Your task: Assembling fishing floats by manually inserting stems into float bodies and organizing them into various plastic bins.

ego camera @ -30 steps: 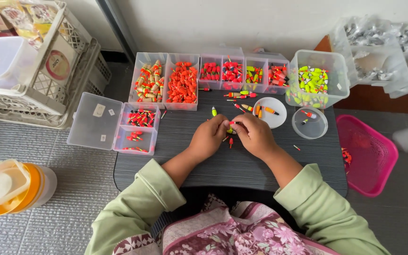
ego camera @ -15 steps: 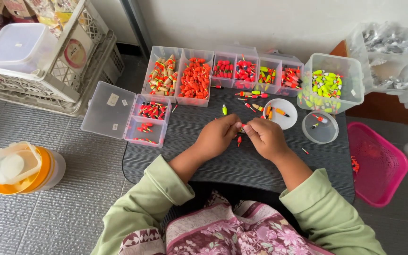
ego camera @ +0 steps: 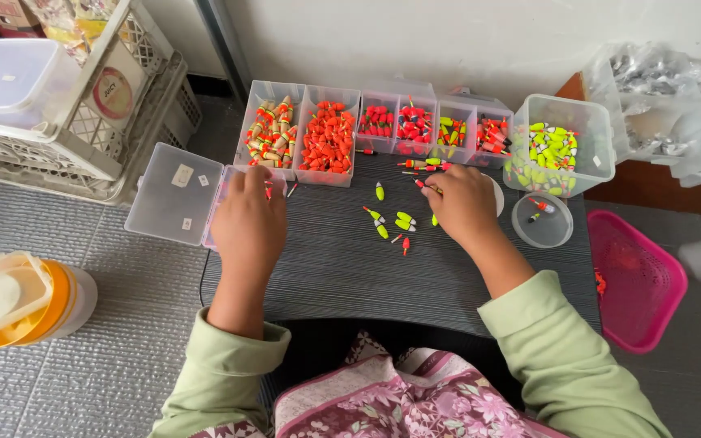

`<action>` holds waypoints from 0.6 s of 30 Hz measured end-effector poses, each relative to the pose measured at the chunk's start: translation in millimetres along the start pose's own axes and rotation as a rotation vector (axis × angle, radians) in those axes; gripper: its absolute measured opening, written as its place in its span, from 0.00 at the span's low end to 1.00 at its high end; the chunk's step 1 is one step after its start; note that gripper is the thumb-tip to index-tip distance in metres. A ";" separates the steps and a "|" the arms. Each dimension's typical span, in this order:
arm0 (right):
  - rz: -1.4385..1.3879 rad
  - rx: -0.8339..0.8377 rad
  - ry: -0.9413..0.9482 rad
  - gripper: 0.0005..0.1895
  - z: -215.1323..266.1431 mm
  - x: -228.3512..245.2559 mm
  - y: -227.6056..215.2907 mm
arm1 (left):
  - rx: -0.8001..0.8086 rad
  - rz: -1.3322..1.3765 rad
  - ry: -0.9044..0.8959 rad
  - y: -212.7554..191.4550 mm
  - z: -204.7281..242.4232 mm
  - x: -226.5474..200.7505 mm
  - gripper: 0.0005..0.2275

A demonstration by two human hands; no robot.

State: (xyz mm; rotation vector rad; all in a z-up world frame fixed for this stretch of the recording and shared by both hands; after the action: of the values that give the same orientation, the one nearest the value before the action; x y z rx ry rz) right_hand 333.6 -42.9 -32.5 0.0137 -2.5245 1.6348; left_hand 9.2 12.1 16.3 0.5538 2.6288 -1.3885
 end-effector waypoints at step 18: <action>-0.386 -0.192 -0.357 0.06 63.8 19.3 -12.7 | 0.971 1.146 -0.035 116.9 79.2 -98.8 0.16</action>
State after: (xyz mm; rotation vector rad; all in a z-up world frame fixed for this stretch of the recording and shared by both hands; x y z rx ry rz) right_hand 308.6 -104.8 -44.4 0.7847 -2.6891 1.3280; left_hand 139.0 -18.7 -92.9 1.6749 0.9317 -1.9139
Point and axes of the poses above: each hand's wrist, its own z-axis away from the middle knuckle, its own y-axis out of the palm, x = y × z, the point moved 2 cm from there along -z, towards the middle knuckle, and after that the axes turned 10 degrees about -x, right-handed, at the moved point
